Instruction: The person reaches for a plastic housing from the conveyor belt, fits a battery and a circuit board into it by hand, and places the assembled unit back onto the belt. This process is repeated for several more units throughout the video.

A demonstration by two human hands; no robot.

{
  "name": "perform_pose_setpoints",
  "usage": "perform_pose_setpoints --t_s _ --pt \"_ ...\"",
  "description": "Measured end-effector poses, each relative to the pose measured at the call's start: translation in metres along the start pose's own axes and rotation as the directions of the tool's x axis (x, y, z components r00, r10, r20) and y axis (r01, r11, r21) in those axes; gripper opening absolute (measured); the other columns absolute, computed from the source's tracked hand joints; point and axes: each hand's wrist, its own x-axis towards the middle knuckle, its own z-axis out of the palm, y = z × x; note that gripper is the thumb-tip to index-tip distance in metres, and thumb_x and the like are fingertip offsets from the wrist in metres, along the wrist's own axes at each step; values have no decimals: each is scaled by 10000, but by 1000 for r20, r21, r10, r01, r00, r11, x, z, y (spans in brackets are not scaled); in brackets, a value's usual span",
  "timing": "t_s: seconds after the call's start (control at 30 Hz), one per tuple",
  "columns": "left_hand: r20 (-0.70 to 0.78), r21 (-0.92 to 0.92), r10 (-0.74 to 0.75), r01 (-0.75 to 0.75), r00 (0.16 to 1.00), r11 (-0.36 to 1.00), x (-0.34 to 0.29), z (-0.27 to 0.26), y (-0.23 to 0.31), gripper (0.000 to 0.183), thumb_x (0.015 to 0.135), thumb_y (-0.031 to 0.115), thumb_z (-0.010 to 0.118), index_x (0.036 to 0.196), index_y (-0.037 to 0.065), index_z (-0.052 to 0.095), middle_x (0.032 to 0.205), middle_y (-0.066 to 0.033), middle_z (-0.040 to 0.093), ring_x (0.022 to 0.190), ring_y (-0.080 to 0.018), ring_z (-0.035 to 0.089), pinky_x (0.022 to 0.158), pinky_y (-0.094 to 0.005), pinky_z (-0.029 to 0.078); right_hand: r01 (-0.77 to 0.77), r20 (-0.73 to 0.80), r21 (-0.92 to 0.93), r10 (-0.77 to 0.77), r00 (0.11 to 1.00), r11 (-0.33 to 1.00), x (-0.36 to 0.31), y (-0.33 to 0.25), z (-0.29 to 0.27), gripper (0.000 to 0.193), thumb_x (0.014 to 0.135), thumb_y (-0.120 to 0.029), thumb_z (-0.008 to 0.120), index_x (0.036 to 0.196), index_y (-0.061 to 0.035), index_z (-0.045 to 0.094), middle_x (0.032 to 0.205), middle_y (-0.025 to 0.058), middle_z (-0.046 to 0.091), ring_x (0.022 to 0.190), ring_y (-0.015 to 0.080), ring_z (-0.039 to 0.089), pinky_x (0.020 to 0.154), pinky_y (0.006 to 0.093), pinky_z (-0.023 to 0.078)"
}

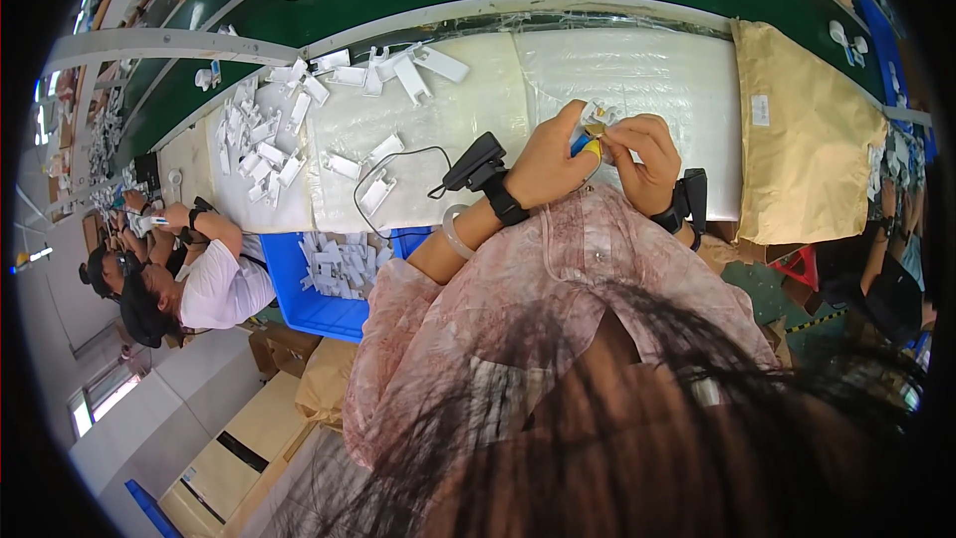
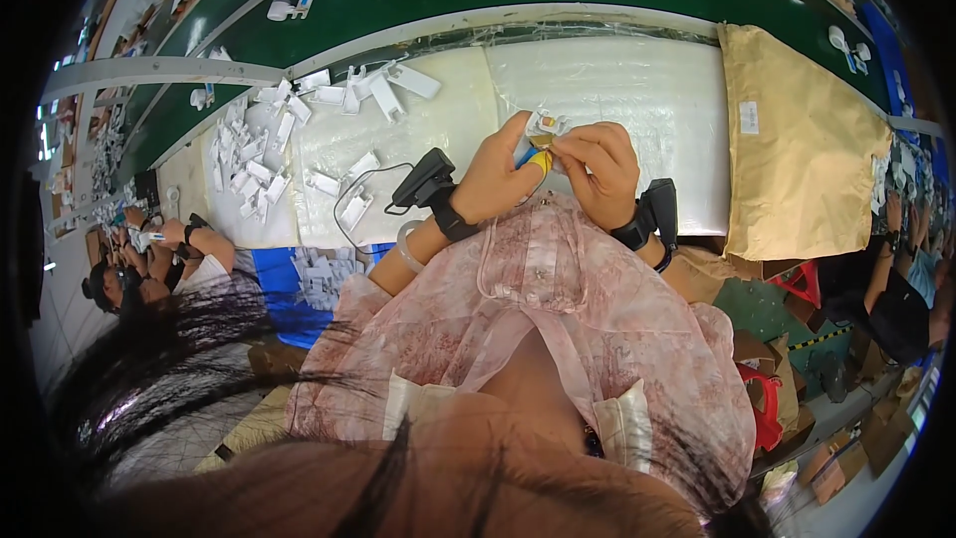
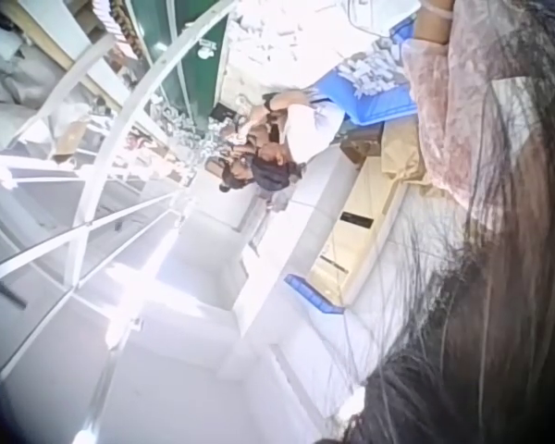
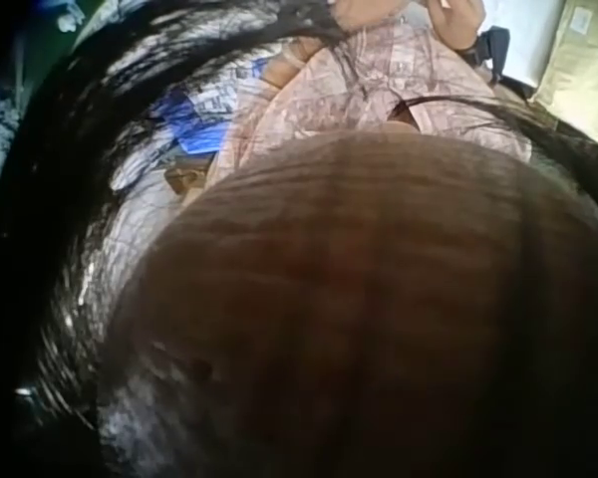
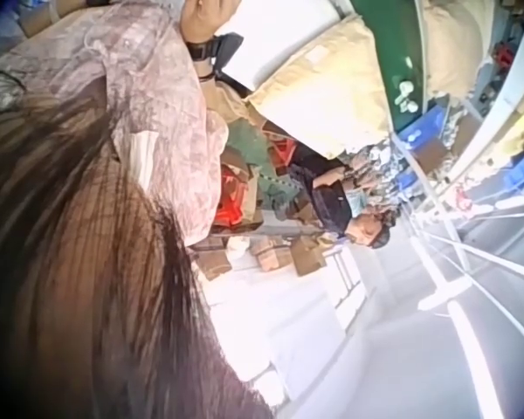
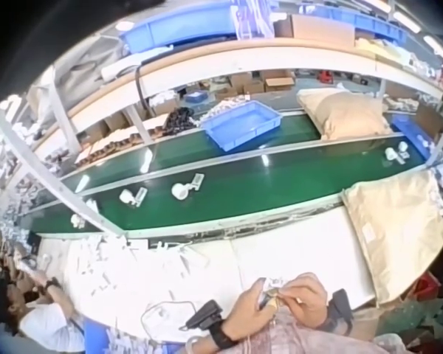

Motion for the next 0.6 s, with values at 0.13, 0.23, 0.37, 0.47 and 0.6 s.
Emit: perform_pose_setpoints --t_s 0.13,0.23,0.37,0.47,0.6 --pt "5 -13 16 -16 1000 1000 -1 0 4 396 787 88 576 1140 -52 465 812 -230 574 657 -304 559 601 -365 453 15 -22 -18 -15 1000 1000 -2 1 1 232 720 96 722 914 -18 667 893 97 635 816 259 591 710 328 479" --pt "-8 39 77 -77 997 996 0 1 -1 382 790 95 577 1127 -50 467 811 -223 571 674 -301 559 618 -358 454 17 -28 -25 -18 999 1000 -2 0 0 228 721 97 720 911 -16 666 884 98 632 812 259 588 702 330 477" --pt "53 -135 -28 35 998 990 -4 -3 0 369 787 95 576 1114 -43 474 812 -213 562 696 -292 559 638 -344 454 6 -25 -1 -6 1000 1000 -1 -1 2 227 719 94 721 910 -12 661 877 103 629 809 262 585 710 333 473" --pt "49 -173 -9 17 999 985 -5 -2 -2 335 820 120 594 1098 -34 488 827 -192 568 713 -267 561 655 -339 455 -7 -14 9 7 1000 1000 0 -2 -1 230 714 95 714 909 -11 656 876 105 628 815 266 584 722 336 471" --pt "58 -160 22 -12 998 987 -6 2 -1 281 930 153 542 1162 1 495 817 -86 583 638 -133 512 578 -260 419 -7 3 7 7 1000 1000 0 -3 -3 225 709 94 703 900 -13 650 875 106 627 825 273 584 736 342 468"
